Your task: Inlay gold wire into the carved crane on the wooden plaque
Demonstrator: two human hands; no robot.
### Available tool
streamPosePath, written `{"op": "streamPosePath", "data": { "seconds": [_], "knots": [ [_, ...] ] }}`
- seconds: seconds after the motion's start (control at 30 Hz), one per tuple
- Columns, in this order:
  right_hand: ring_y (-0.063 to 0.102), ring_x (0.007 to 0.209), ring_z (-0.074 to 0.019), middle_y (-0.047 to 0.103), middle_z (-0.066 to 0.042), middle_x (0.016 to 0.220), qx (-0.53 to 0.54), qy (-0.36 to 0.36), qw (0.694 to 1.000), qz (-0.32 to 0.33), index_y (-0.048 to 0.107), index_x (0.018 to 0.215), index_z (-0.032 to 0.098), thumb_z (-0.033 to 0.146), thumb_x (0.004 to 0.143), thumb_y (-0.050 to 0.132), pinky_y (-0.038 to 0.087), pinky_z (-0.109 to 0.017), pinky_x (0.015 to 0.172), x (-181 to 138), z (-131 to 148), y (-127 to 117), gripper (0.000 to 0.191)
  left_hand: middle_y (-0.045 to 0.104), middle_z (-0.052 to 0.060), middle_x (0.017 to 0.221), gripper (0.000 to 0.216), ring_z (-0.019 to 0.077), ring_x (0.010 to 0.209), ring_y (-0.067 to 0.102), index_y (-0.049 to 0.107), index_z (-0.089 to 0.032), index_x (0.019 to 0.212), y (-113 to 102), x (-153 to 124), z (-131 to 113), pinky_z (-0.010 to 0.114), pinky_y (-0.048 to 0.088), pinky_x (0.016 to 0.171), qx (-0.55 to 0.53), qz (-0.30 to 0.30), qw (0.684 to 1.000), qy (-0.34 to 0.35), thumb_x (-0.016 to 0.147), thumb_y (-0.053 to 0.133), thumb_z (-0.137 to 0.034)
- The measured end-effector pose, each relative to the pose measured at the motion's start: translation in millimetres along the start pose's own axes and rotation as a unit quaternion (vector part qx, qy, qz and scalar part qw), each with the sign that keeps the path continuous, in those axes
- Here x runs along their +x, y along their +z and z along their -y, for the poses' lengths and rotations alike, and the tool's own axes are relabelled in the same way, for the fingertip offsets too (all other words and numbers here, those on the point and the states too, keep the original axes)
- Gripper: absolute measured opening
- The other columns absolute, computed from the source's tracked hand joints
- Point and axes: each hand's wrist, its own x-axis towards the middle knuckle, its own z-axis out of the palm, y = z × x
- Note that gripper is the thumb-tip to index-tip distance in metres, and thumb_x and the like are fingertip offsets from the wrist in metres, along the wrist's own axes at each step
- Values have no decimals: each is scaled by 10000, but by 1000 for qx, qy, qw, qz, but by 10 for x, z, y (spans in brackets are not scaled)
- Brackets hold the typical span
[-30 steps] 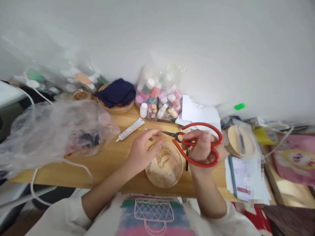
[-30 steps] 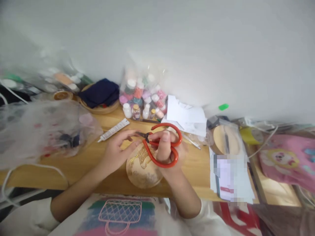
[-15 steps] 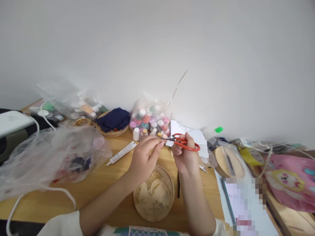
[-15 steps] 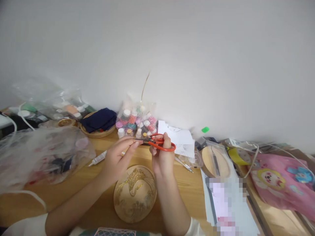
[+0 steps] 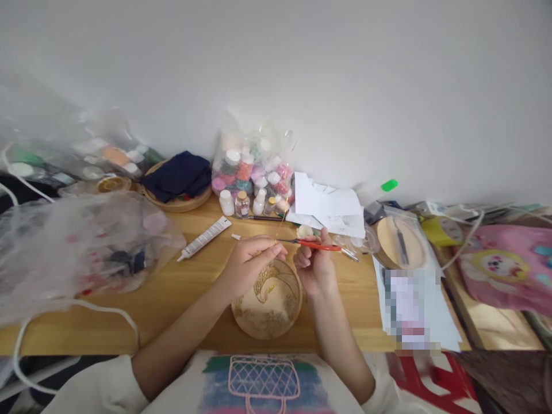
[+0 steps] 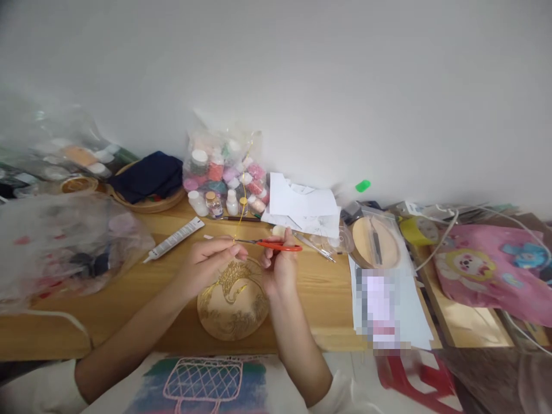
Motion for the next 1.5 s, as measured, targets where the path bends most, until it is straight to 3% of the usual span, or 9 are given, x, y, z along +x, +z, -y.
{"op": "streamPosePath", "data": {
  "seconds": [0.4, 0.87, 1.03, 1.1, 1.17, 1.27, 1.37, 1.43, 1.5],
  "knots": [
    [251, 289, -27, 346, 91, 318, -18, -86, 996, -9, 543, 538, 165, 701, 788, 530, 159, -179, 329, 64, -80, -174, 592, 708, 29, 716, 247, 167, 727, 652, 698, -172, 705, 79, -23, 41, 288, 507, 725, -73, 49, 993, -73, 866, 537, -270],
    [207, 276, -21, 297, 105, 309, -35, -114, 991, -53, 489, 511, 173, 753, 786, 475, 133, -188, 317, 174, -86, -180, 642, 724, 40, 743, 261, 177, 756, 673, 729, -164, 759, 158, -53, 127, 281, 521, 739, -117, 24, 988, -101, 857, 592, -364],
    [283, 323, -34, 391, 83, 366, -104, -224, 966, -77, 531, 547, 168, 726, 753, 545, 180, -189, 343, 204, 59, -402, 596, 752, 47, 829, 265, 180, 829, 686, 756, -171, 838, 130, -90, 76, 269, 523, 774, -151, 20, 979, -137, 846, 627, -402],
    [354, 364, -45, 529, 32, 473, -189, -294, 930, -114, 582, 592, 155, 678, 778, 559, 221, -199, 364, 190, 132, -601, 555, 756, 40, 833, 254, 173, 829, 689, 760, -179, 857, 116, -105, 50, 262, 529, 773, -175, 16, 973, -149, 835, 648, -405],
    [508, 469, -95, 621, -22, 597, -330, -356, 863, -141, 664, 718, 144, 628, 854, 497, 350, -224, 434, 165, 191, -853, 530, 757, 31, 817, 235, 163, 810, 689, 764, -187, 852, 103, -115, 26, 254, 535, 763, -202, 13, 966, -159, 821, 671, -401],
    [661, 747, -191, 710, -86, 881, -564, -444, 688, -107, 707, 887, 170, 512, 884, 527, 498, -306, 641, 127, 225, -1250, 386, 755, 22, 794, 209, 147, 774, 681, 769, -195, 840, 92, -126, 6, 245, 535, 741, -239, 10, 955, -173, 799, 706, -390],
    [682, 783, -212, 712, -103, 951, -724, -477, 499, 12, 717, 991, 188, 365, 926, 493, 531, -310, 641, 92, 216, -1560, 293, 750, 28, 783, 213, 135, 740, 660, 773, -192, 836, 91, -134, 12, 246, 521, 722, -278, 15, 942, -188, 787, 728, -395],
    [686, 824, -212, 708, -112, 999, -774, -477, 406, 96, 708, 1081, 199, 246, 935, 465, 554, -309, 674, 61, 234, -1678, 287, 743, 34, 763, 230, 131, 721, 644, 776, -188, 830, 95, -137, 24, 247, 500, 704, -310, 19, 930, -199, 777, 741, -409],
    [679, 928, -215, 690, -113, 1099, -800, -470, 343, 150, 673, 1186, 233, 129, 922, 417, 568, -319, 750, 27, 295, -1724, 382, 737, 35, 742, 240, 123, 705, 629, 782, -194, 821, 100, -139, 32, 241, 471, 685, -348, 19, 914, -207, 758, 760, -425]
  ]
}}
